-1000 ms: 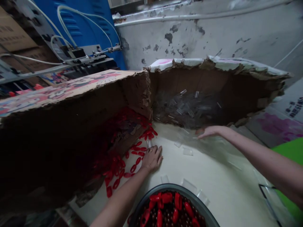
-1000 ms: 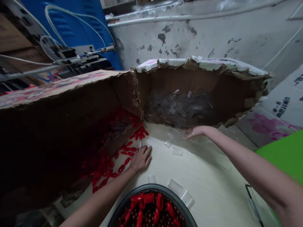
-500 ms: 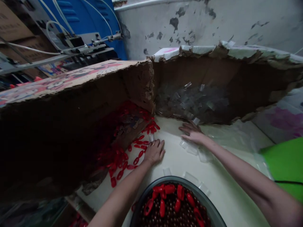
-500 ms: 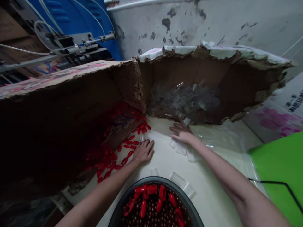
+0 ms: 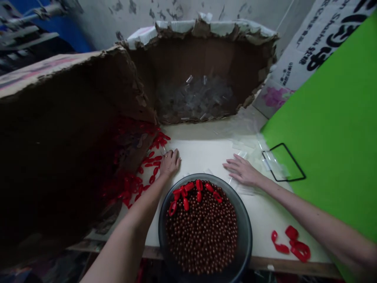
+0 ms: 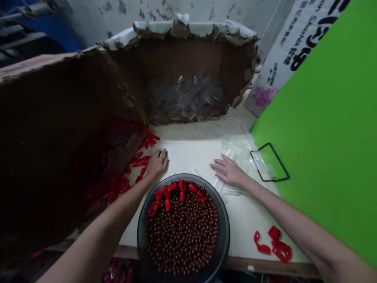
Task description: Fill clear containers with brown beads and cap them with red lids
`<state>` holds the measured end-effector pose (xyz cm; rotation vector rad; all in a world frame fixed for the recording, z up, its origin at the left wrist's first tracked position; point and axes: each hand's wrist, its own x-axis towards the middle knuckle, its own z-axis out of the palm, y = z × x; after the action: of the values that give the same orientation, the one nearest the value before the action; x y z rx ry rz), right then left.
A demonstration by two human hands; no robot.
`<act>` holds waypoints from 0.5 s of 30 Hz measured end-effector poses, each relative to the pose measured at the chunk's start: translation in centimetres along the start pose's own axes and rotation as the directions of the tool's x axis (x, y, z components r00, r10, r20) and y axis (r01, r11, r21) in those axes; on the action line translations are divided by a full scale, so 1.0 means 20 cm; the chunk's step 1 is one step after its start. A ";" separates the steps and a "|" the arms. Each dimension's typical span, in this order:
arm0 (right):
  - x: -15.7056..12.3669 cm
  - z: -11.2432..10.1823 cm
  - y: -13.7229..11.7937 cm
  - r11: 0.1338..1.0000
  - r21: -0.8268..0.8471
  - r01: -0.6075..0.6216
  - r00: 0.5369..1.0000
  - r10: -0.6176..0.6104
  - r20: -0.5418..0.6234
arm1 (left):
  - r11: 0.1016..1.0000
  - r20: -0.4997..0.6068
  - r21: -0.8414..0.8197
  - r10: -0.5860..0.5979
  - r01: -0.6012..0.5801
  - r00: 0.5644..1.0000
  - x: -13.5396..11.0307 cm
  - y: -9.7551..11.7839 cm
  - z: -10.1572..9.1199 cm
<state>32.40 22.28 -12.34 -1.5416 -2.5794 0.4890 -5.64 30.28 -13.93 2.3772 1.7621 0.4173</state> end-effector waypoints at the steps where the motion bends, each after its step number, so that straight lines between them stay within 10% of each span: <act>1: -0.05 0.01 0.00 1.000 0.015 -0.015 1.000 0.015 -0.003 | 1.000 0.000 -0.008 0.007 -0.007 1.000 0.00 0.00 0.00; 15: -0.31 0.09 -0.11 0.973 0.143 -0.184 0.935 0.218 -0.281 | 0.983 -0.176 -0.182 -0.005 -0.028 0.984 -0.18 0.01 -0.42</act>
<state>33.14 15.49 -12.79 -1.7014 -2.1481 0.3827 -9.05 26.35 -6.30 2.2829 1.6954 0.7788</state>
